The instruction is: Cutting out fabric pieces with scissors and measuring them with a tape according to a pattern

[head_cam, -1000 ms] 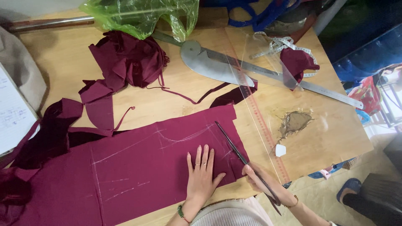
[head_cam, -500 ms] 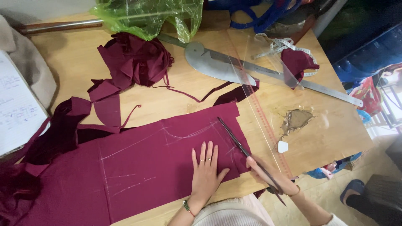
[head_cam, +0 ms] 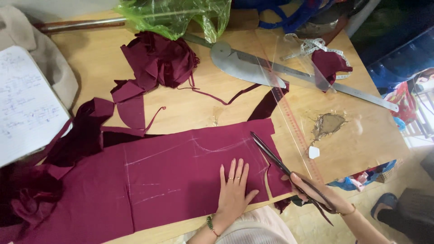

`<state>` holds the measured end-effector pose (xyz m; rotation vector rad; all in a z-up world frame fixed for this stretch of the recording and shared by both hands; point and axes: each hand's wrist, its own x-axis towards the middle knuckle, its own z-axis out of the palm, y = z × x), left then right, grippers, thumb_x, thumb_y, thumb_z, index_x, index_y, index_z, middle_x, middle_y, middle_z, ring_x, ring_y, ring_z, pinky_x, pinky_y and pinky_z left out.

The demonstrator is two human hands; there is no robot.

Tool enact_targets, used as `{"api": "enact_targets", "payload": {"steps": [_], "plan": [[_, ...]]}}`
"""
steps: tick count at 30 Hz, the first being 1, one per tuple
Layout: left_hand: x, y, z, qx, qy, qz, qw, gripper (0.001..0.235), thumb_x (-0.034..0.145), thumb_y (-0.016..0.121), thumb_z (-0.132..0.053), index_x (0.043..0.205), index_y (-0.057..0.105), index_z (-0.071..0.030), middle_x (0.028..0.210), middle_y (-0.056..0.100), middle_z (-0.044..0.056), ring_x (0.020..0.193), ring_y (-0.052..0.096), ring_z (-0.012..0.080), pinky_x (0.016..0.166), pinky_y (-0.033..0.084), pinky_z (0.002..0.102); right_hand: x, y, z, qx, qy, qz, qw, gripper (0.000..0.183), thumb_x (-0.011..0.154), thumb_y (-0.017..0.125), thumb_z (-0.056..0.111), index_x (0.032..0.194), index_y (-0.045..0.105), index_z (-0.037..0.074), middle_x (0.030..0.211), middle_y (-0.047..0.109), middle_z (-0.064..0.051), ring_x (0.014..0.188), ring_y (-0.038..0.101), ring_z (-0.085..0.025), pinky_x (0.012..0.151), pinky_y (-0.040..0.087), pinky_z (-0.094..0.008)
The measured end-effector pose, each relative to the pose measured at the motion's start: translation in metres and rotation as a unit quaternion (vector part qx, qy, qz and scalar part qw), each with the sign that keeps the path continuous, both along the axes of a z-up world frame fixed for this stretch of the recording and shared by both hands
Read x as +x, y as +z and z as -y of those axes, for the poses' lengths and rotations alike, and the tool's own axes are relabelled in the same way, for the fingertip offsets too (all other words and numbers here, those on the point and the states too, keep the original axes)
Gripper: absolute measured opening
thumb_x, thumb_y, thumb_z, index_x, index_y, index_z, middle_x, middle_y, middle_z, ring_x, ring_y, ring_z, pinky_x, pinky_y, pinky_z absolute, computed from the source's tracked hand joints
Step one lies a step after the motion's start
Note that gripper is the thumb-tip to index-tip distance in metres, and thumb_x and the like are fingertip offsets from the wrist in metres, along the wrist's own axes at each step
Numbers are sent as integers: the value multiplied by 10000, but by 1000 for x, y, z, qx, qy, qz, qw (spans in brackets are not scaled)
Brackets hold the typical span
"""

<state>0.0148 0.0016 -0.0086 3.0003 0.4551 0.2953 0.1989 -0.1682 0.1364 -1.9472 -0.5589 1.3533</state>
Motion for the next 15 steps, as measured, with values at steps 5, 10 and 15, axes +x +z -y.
{"api": "enact_targets", "payload": {"steps": [5, 10, 15], "plan": [[5, -3, 9, -21, 22, 18, 999, 897, 910, 496, -684, 1571, 360, -93, 1690, 262, 133, 1573, 176, 344, 1222, 140, 676, 33, 27, -18, -28, 141, -5, 990, 416, 1028, 295, 491, 1106, 574, 192, 635, 460, -15, 587, 391, -126, 601, 370, -252], [41, -5, 23, -40, 71, 46, 996, 928, 885, 571, -701, 1561, 397, -90, 1681, 268, 165, 1571, 175, 358, 1186, 173, 711, 106, -18, -10, 3, 203, -67, 977, 535, 1045, 342, 503, 792, 538, 74, 685, 513, -31, 590, 426, -101, 547, 379, -234], [65, -11, 39, -70, 113, 54, 990, 1001, 842, 613, -746, 1580, 371, -113, 1679, 286, 110, 1555, 215, 317, 1185, 164, 709, 173, -16, -31, -60, 295, -16, 953, 538, 1009, 483, 333, 1529, 536, 204, 816, 648, -12, 657, 493, -86, 638, 406, -226]]}}
